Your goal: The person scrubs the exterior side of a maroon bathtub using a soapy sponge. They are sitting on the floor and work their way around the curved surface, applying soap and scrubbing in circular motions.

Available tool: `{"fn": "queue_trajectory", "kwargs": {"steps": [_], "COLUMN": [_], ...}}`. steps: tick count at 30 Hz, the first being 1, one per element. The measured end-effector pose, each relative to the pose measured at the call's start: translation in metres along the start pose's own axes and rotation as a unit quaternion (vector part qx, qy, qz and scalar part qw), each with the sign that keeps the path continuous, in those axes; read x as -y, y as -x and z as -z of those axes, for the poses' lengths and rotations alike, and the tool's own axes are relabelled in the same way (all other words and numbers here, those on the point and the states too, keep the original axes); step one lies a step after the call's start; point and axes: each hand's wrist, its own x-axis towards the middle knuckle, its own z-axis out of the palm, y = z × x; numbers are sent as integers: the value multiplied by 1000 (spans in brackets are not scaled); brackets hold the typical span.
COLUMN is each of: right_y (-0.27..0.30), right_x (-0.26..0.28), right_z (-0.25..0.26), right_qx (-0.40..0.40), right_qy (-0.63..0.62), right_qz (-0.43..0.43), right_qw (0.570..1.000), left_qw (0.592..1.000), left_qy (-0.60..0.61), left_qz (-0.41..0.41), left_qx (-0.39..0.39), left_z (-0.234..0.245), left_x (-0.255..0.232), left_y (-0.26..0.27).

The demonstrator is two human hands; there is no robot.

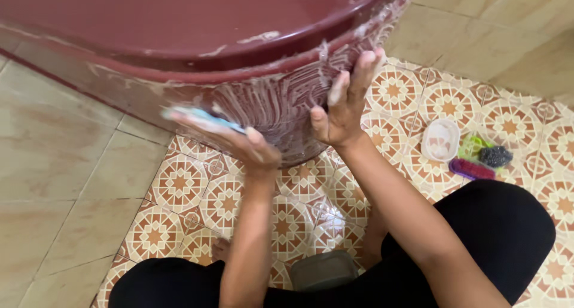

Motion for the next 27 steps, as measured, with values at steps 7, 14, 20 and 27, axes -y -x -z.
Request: {"fn": "queue_trajectory", "kwargs": {"steps": [7,14,20,27], "right_y": [-4,-6,-12,-13], "right_x": [2,-1,8,20], "right_z": [6,18,21,15], "right_qx": [15,42,40,18], "right_qy": [-6,-22,-28,-44], "right_qz": [8,15,11,-14], "right_qw": [1000,999,999,999], "left_qw": [985,989,999,991], "left_qy": [-136,-104,-8,-86], "left_qz": [-99,-97,-10,-102], "left_qx": [27,36,29,30], "left_z": [-1,-10,7,14], "left_x": [-17,7,-14,-39], "left_y": [-25,38,11,-57]}}
